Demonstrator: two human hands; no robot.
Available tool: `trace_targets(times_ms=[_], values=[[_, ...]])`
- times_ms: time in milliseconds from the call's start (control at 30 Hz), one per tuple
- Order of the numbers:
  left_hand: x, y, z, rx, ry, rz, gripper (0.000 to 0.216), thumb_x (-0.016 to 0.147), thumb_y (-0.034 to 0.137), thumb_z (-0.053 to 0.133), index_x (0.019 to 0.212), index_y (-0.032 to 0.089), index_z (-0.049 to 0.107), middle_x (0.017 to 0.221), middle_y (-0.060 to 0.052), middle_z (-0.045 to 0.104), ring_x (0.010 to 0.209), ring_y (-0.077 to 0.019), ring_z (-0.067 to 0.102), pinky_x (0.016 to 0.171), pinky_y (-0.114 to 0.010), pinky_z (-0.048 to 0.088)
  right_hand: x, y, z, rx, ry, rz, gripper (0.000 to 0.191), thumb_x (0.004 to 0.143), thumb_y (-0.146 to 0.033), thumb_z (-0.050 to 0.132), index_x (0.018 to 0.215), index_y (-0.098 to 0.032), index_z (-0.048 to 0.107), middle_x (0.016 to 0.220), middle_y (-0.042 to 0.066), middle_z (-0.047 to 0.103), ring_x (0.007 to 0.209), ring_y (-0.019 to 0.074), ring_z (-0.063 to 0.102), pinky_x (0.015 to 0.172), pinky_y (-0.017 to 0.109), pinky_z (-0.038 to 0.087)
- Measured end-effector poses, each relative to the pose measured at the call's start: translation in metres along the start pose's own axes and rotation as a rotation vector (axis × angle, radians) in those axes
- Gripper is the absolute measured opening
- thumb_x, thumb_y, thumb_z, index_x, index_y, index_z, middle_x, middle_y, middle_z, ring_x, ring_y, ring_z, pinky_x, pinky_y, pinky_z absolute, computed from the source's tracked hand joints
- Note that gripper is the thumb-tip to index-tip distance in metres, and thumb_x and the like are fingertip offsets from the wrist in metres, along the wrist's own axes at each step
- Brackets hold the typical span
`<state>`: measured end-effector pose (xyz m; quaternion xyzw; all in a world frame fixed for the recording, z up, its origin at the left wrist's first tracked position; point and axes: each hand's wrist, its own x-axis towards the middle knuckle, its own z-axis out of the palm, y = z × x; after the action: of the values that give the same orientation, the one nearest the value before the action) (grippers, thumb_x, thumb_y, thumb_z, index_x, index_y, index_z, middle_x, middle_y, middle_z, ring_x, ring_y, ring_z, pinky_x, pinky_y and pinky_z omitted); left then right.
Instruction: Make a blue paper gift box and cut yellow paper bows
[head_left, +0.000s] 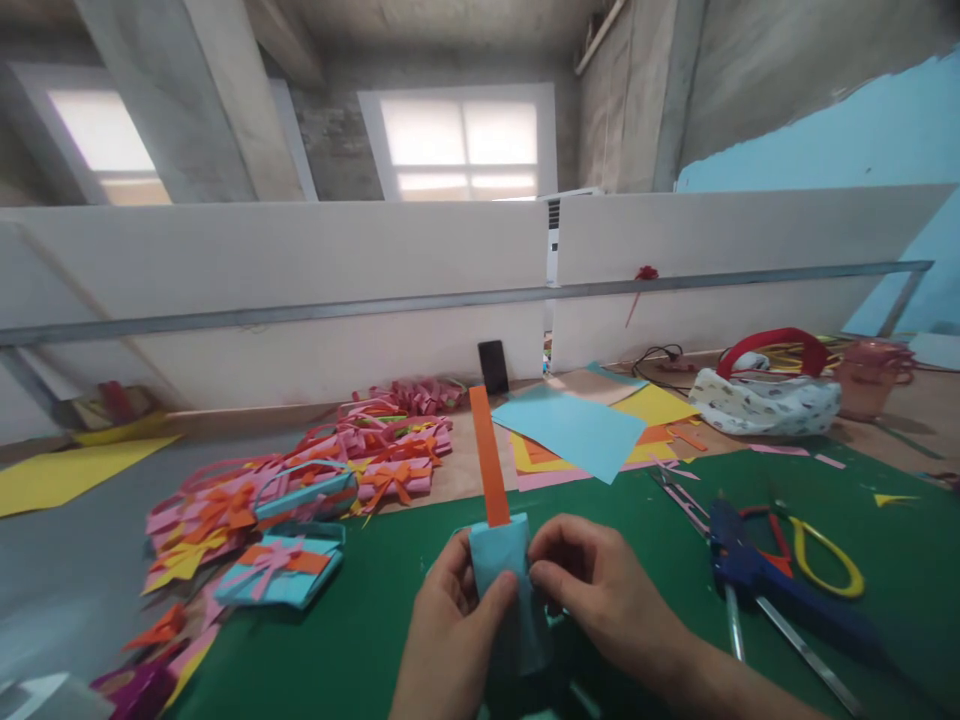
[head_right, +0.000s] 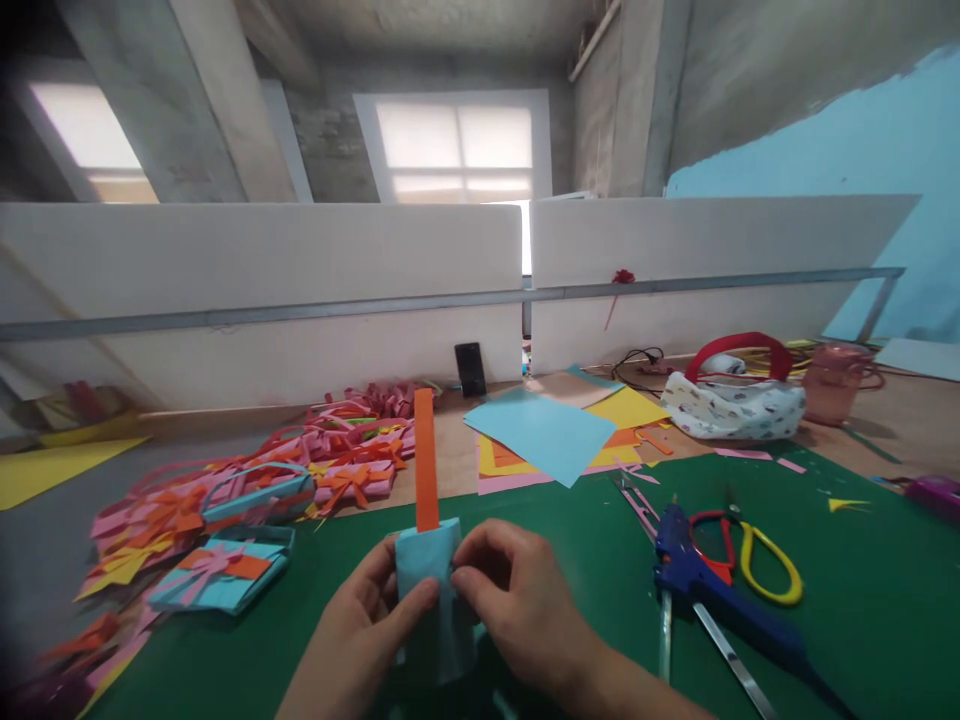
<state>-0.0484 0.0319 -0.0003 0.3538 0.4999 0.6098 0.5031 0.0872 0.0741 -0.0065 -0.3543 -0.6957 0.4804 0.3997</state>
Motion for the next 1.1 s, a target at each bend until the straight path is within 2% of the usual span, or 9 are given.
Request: trace_targets(times_ms=[167,300,467,633,767,833,967,1033,1100], values=[[0.0,-0.001,0.0,-0.006,0.053,0.007,0.034,0.061,0.026,0.07,0.092,0.017,0.059,0.078,-0.003,0.071,0.073,-0.0192,0.066,0.064,-0.026,0.05,-0.002,-0.004,0.002,-0.096,0.104,-0.063,0.015,0.079,-0.015,0.056,0.092,-0.017,0.062,0.088,0.004,0.064,0.081,0.0164,0.06,0.073,0.029,0.049],[0.0,-0.004,0.002,-0.004,0.083,0.034,0.03,0.061,0.024,0.069,0.089,0.016,0.059,0.075,-0.002,0.071,0.069,-0.0173,0.066,0.065,-0.026,0.049,-0.008,-0.007,0.007,-0.19,-0.031,-0.166,0.031,0.084,-0.016,0.048,0.112,-0.016,0.061,0.103,0.01,0.066,0.092,0.02,0.061,0.085,0.036,0.047],[-0.003,-0.005,0.007,0.039,0.155,0.113,0.025,0.063,0.023,0.068,0.086,0.017,0.06,0.079,-0.001,0.071,0.077,-0.0178,0.066,0.071,-0.026,0.048,-0.014,0.0,0.018,-0.168,-0.107,-0.111,0.057,0.088,-0.028,0.042,0.14,-0.007,0.029,0.132,0.02,0.049,0.12,0.0269,0.047,0.099,0.045,0.038],[-0.006,-0.002,0.01,0.052,0.113,0.063,0.022,0.064,0.025,0.068,0.083,0.016,0.063,0.076,-0.002,0.071,0.074,-0.0188,0.066,0.068,-0.026,0.048,-0.014,0.004,0.02,-0.101,-0.165,-0.043,0.074,0.089,-0.046,0.041,0.145,-0.008,0.012,0.139,0.02,0.04,0.13,0.0274,0.034,0.105,0.049,0.029],[-0.007,-0.001,0.009,0.051,0.115,0.038,0.027,0.063,0.03,0.07,0.086,0.016,0.066,0.076,-0.003,0.072,0.072,-0.0195,0.065,0.067,-0.027,0.049,-0.009,0.001,0.011,-0.087,-0.118,0.026,0.068,0.091,-0.046,0.038,0.145,-0.012,0.015,0.147,0.017,0.027,0.135,0.025,0.026,0.108,0.049,0.022],[-0.007,-0.002,0.009,0.043,0.101,0.013,0.029,0.061,0.031,0.071,0.085,0.016,0.068,0.074,-0.004,0.071,0.07,-0.0198,0.065,0.065,-0.027,0.05,-0.005,-0.001,0.005,-0.068,-0.046,-0.029,0.058,0.09,-0.04,0.044,0.142,-0.018,0.027,0.145,0.014,0.032,0.131,0.0227,0.032,0.105,0.045,0.031],[-0.008,-0.004,0.009,0.066,0.065,-0.029,0.025,0.06,0.034,0.071,0.077,0.016,0.07,0.068,-0.003,0.07,0.063,-0.0168,0.06,0.055,-0.023,0.047,0.0,-0.004,-0.004,-0.074,0.122,-0.207,0.023,0.082,-0.021,0.058,0.104,-0.021,0.064,0.118,0.008,0.054,0.108,0.019,0.053,0.082,0.031,0.049],[-0.009,-0.004,0.009,0.101,0.055,-0.036,0.024,0.062,0.037,0.07,0.074,0.016,0.071,0.061,-0.001,0.067,0.055,-0.0137,0.055,0.048,-0.02,0.042,0.001,-0.005,-0.004,-0.084,0.144,-0.242,0.01,0.079,-0.016,0.06,0.085,-0.02,0.067,0.101,0.005,0.059,0.093,0.0165,0.057,0.074,0.029,0.049],[-0.009,-0.004,0.008,0.133,0.043,-0.044,0.026,0.064,0.04,0.069,0.073,0.016,0.071,0.053,0.0,0.061,0.047,-0.0112,0.048,0.042,-0.019,0.037,0.001,-0.007,-0.003,-0.087,0.144,-0.253,0.008,0.078,-0.014,0.061,0.08,-0.019,0.066,0.092,0.003,0.059,0.083,0.0147,0.058,0.07,0.028,0.047]])
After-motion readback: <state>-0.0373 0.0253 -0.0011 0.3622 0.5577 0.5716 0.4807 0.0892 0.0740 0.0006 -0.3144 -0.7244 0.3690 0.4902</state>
